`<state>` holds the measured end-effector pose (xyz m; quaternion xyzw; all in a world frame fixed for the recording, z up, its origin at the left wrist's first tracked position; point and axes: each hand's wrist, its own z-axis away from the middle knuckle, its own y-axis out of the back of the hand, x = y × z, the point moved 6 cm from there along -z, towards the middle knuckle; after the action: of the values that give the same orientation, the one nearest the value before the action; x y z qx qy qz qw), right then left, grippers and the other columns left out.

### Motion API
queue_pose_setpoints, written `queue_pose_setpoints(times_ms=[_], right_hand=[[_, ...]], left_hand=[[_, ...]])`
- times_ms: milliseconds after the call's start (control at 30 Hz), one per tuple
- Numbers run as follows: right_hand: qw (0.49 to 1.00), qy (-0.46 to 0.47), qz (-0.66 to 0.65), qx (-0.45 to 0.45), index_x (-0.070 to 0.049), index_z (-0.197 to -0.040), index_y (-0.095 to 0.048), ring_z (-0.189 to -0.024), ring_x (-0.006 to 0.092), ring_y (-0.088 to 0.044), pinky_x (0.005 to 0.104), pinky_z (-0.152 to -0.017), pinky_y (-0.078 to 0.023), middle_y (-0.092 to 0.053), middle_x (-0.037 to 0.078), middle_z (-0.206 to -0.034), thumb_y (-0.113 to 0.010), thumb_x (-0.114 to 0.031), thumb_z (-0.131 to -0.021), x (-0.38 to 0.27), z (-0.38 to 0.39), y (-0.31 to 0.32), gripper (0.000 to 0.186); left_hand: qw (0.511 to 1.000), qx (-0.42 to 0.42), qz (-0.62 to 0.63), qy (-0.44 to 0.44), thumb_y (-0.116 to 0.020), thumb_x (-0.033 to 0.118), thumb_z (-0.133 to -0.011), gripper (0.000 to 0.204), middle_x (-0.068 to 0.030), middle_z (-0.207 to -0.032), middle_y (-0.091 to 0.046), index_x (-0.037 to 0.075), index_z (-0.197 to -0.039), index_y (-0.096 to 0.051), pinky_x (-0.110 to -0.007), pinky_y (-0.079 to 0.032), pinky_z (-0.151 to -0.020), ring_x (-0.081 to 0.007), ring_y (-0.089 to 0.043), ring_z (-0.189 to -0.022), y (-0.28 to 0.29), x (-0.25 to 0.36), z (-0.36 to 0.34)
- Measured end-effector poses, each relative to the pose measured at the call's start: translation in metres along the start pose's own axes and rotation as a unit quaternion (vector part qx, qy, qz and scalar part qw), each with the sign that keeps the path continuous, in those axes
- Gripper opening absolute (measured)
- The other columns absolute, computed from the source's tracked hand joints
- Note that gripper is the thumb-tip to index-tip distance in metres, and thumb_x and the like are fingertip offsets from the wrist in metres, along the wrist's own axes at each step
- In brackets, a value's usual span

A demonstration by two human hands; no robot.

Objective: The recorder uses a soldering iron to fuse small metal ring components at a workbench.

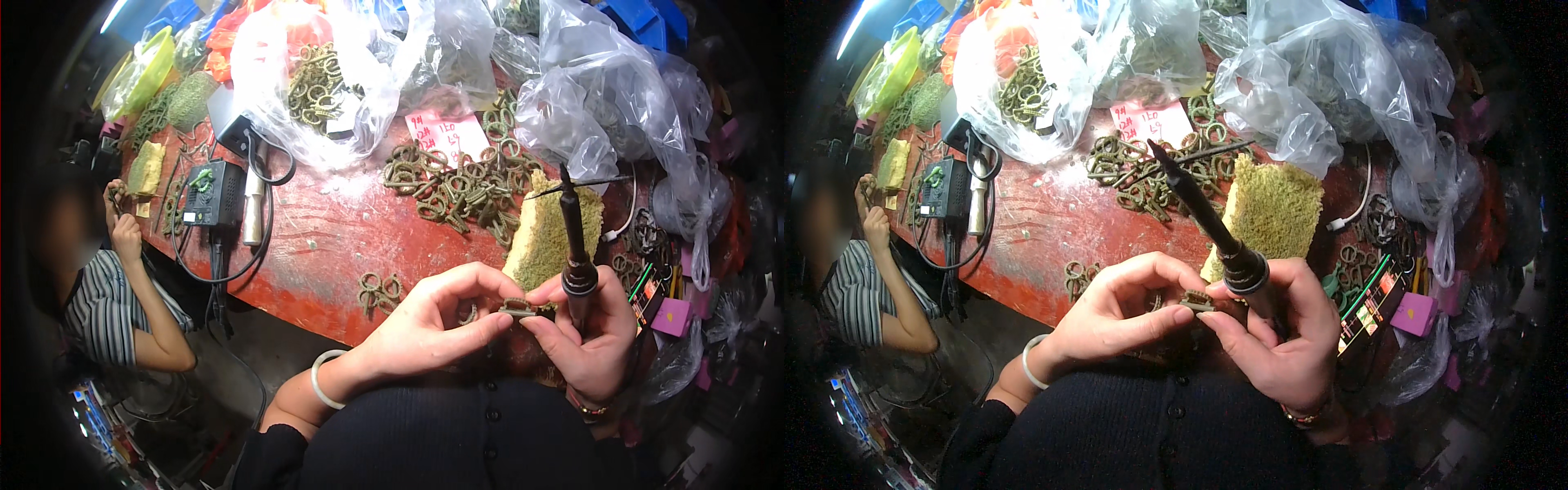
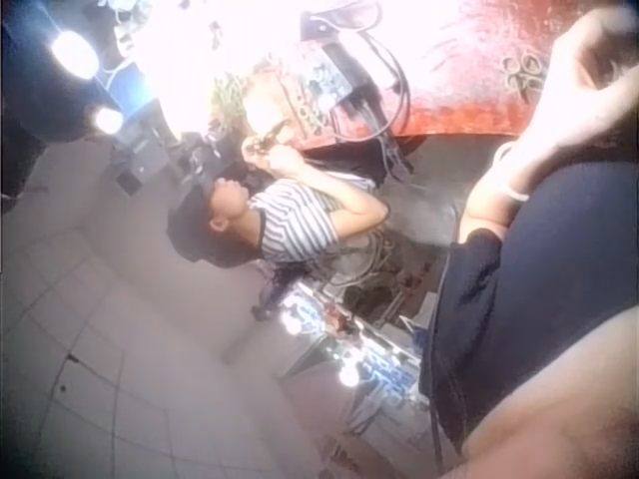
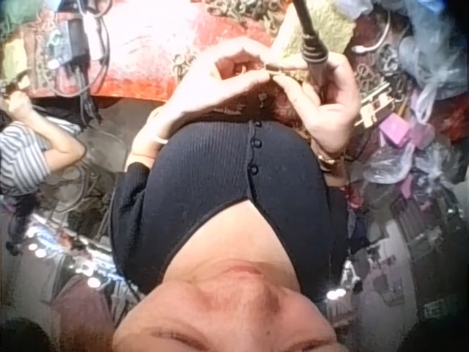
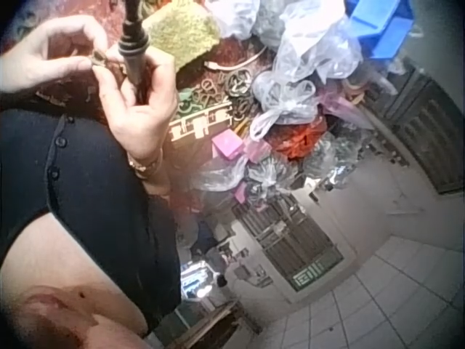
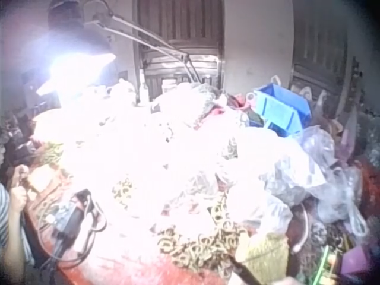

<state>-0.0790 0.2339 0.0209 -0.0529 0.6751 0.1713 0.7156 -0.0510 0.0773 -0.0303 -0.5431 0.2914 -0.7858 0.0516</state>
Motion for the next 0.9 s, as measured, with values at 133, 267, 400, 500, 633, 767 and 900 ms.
queue_pose_setpoints(times_ms=[133,267,400,500,633,767,900], right_hand=[[1.000,0.003,-0.013,-0.002,-0.003,-0.103,-0.056,-0.056,-0.0057,-0.035,0.0123,-0.052,-0.028,-0.067,-0.001,-0.091,-0.075,0.005,-0.078,-0.002,0.000,-0.003,0.032],[0.999,-0.014,-0.031,-0.013,-0.002,-0.104,-0.057,-0.057,-0.0052,-0.035,0.0126,-0.052,-0.028,-0.066,-0.001,-0.091,-0.075,0.005,-0.078,-0.001,0.000,-0.003,0.032],[1.000,-0.012,-0.016,-0.008,-0.002,-0.103,-0.057,-0.057,-0.0049,-0.034,0.0132,-0.052,-0.028,-0.066,-0.001,-0.090,-0.075,0.006,-0.077,0.001,0.002,-0.001,0.033],[1.000,-0.009,0.017,0.018,-0.002,-0.104,-0.058,-0.057,-0.0041,-0.035,0.0136,-0.053,-0.030,-0.066,-0.002,-0.088,-0.076,-0.001,-0.080,0.002,0.006,0.007,0.030],[0.969,0.078,0.204,0.115,0.003,-0.105,-0.059,-0.066,0.0078,-0.055,0.0224,-0.061,-0.044,-0.065,0.003,-0.079,-0.070,-0.018,-0.089,0.005,0.020,0.035,0.028],[0.926,0.054,0.346,0.143,0.004,-0.104,-0.060,-0.068,0.0200,-0.059,0.0297,-0.062,-0.046,-0.061,0.011,-0.080,-0.068,-0.015,-0.090,0.013,0.040,0.066,0.025],[0.872,0.077,0.464,0.139,0.004,-0.101,-0.059,-0.066,0.0272,-0.058,0.0342,-0.061,-0.046,-0.060,0.013,-0.080,-0.068,-0.010,-0.088,0.008,0.039,0.069,0.021]], left_hand=[[1.000,-0.007,-0.005,-0.012,-0.063,0.006,-0.093,0.021,0.0045,-0.086,-0.056,0.003,-0.114,-0.059,-0.018,-0.040,-0.065,-0.0008,-0.049,-0.075,-0.004,-0.001,0.000],[1.000,-0.013,-0.016,-0.023,-0.064,0.007,-0.093,0.021,0.0048,-0.082,-0.055,0.004,-0.113,-0.060,-0.019,-0.040,-0.064,-0.0007,-0.048,-0.073,-0.005,0.002,-0.001],[0.999,0.003,-0.044,-0.006,-0.066,0.007,-0.091,0.021,0.0015,-0.091,-0.059,0.002,-0.111,-0.062,-0.020,-0.042,-0.064,-0.0030,-0.052,-0.078,0.000,0.003,0.002],[0.997,0.014,-0.077,-0.019,-0.067,0.006,-0.090,0.023,-0.0018,-0.101,-0.063,0.001,-0.111,-0.063,-0.020,-0.044,-0.067,-0.0046,-0.055,-0.083,0.004,0.004,0.002],[0.991,0.025,-0.120,-0.051,-0.067,0.005,-0.089,0.023,-0.0005,-0.098,-0.062,0.002,-0.111,-0.064,-0.020,-0.042,-0.068,-0.0033,-0.052,-0.078,0.006,0.008,0.001],[0.990,0.028,-0.123,-0.069,-0.067,0.005,-0.089,0.024,0.0008,-0.094,-0.060,0.002,-0.112,-0.064,-0.020,-0.040,-0.068,-0.0031,-0.050,-0.076,0.007,0.012,0.001],[0.994,0.042,-0.083,-0.056,-0.068,0.003,-0.088,0.024,0.0010,-0.096,-0.059,0.003,-0.112,-0.064,-0.021,-0.040,-0.070,-0.0039,-0.050,-0.079,0.009,0.008,-0.001]])
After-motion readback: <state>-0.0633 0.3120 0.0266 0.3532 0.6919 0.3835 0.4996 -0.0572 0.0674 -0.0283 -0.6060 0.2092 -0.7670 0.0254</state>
